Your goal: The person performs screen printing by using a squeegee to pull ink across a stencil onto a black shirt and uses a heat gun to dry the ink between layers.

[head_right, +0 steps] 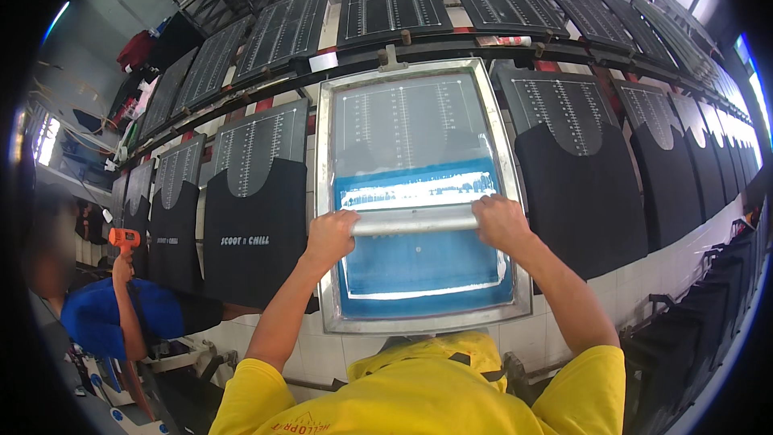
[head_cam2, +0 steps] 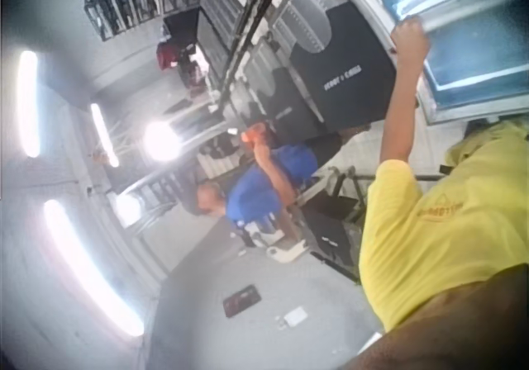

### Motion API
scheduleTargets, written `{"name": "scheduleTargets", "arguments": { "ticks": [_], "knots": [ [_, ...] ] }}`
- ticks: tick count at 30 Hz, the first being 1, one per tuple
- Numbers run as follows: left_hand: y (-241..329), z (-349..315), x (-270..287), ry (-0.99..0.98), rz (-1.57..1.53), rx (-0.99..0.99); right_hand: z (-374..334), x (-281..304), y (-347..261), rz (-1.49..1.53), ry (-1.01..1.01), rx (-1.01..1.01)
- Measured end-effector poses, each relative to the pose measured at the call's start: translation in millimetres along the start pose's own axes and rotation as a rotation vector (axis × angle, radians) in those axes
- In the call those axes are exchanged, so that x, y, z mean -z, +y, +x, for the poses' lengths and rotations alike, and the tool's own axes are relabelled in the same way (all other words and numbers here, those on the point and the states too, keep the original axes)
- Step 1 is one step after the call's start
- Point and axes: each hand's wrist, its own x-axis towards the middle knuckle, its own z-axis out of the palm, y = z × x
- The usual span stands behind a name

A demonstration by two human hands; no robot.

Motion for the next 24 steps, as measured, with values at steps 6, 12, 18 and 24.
{"name": "scheduleTargets", "arguments": {
  "ticks": [6, 12, 18, 24],
  "knots": [
    [-1, 11, 6, -0.089, 0.050, 0.034, 15, 15, -23, -0.106, -0.015, 0.027],
    [13, 12, 40, -0.180, 0.004, 0.078, 35, -15, -73, -0.146, 0.114, 0.073],
    [101, -80, 42, 0.470, -0.527, 0.045, 10, -6, -76, -0.103, 0.199, 0.125],
    [182, -186, -68, -0.685, -1.312, 0.655, -17, -16, -80, -0.075, 0.329, 0.177]
  ]
}}
